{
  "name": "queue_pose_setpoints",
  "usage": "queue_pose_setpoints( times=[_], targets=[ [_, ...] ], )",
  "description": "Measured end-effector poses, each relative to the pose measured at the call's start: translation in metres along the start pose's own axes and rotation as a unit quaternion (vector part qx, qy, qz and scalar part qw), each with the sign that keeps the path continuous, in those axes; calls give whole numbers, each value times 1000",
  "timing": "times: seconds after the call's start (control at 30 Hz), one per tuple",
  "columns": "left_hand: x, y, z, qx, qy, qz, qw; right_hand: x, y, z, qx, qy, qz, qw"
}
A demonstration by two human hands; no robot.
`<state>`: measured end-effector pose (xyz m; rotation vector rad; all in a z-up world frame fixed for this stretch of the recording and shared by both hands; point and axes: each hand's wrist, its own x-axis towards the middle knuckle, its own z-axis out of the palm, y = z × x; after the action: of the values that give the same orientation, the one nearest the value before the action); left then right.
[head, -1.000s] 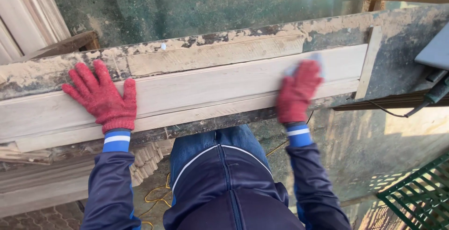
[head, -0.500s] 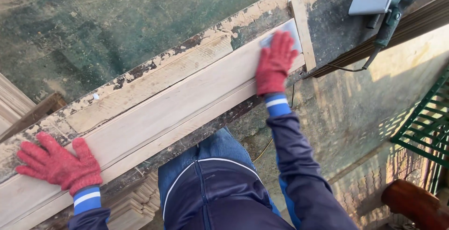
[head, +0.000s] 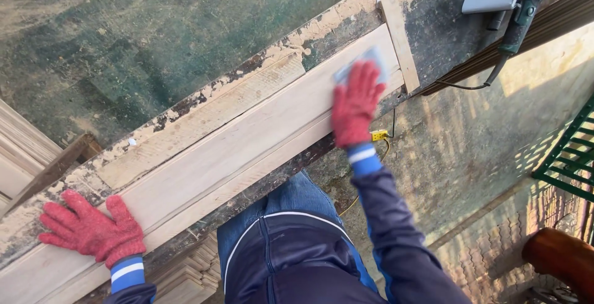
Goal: Sanding wooden planks using an electric power sander and a manual sanding block.
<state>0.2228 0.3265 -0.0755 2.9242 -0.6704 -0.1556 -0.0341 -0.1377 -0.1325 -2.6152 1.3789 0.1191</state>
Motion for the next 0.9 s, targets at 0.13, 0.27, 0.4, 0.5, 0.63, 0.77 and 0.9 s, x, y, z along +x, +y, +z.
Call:
queue_pose_setpoints(
  times=[0.13, 0.27, 0.4, 0.5, 0.63, 0.77, 0.9],
  targets=[
    [8, 8, -5, -6, -9, -8, 1000, -61, -27, 4, -9, 45, -194, 980],
    [5, 5, -2, -7, -9, -5, 1000, 6, 65, 12, -110, 52, -96, 988],
    [6, 5, -2, -5, -2, -4, 1000, -42, 1, 6, -24, 41, -56, 997],
    [1, 3, -2, -5, -9, -5, 1000, -58, -3, 0, -32, 71, -159, 984],
    [8, 10, -6, 0, -5, 2, 1000, 19, 76, 1, -50, -13, 14, 999],
    [12, 9, -3, -3, 5, 3, 1000, -32, -25, 4, -5, 8, -11, 1000],
    [1, 9, -4, -4, 4, 5, 1000, -110, -103, -1, 107, -25, -317, 942]
  ],
)
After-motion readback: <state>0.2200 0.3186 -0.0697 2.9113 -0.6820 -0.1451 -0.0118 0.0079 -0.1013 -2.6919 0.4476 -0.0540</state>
